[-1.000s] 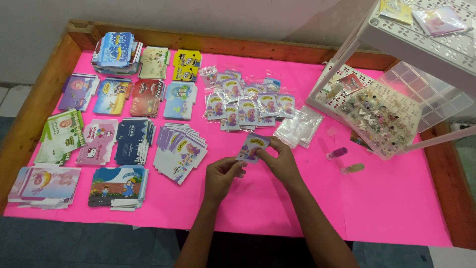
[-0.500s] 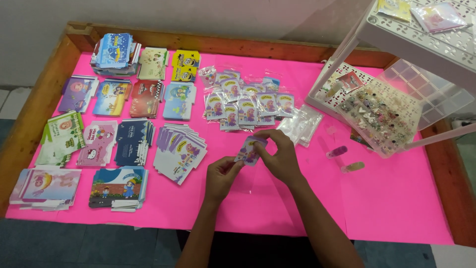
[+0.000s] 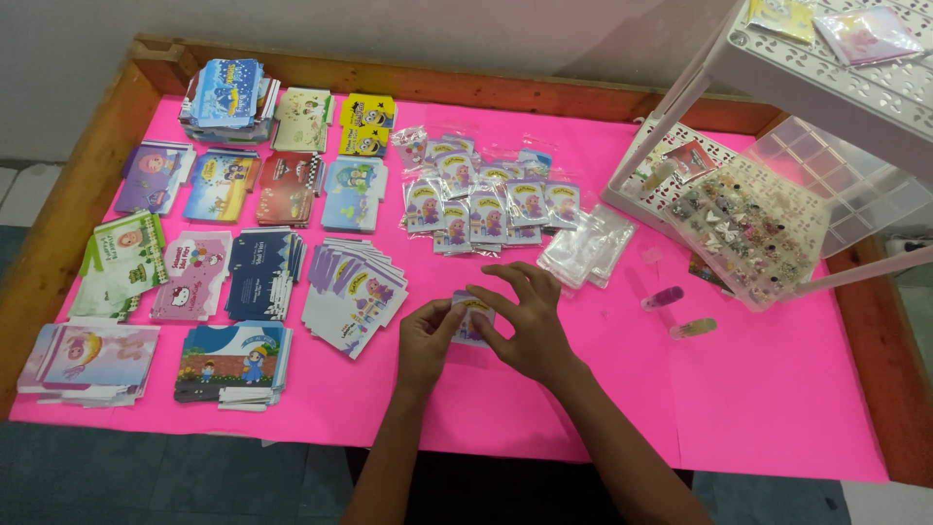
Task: Folding small paper cards and inserting them into plastic sleeves along with stickers for retail packaging.
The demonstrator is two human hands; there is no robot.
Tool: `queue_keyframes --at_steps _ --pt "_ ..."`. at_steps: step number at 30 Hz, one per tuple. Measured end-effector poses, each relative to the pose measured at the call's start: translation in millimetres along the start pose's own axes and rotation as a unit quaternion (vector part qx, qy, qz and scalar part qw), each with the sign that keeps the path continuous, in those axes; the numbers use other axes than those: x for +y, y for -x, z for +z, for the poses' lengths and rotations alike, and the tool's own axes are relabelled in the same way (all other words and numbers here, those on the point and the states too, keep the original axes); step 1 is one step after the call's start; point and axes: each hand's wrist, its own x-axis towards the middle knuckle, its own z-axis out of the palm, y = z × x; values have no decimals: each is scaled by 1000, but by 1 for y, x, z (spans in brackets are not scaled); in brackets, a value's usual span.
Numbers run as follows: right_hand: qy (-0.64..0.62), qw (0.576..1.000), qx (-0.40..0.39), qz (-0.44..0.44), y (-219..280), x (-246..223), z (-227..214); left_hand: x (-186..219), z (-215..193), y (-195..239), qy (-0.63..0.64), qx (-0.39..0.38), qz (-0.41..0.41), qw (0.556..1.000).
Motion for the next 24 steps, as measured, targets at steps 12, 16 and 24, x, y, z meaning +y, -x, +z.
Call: queue_keyframes --at_steps 12,16,24 --pt "-100 990 -34 92 9 -2 7 5 3 2 11 11 -11 1000" --pt "-75 993 -43 79 12 3 10 -6 -3 -1 4 9 -5 1000" --pt "-337 909 -26 244 16 0 7 -9 -1 -1 0 11 30 1000"
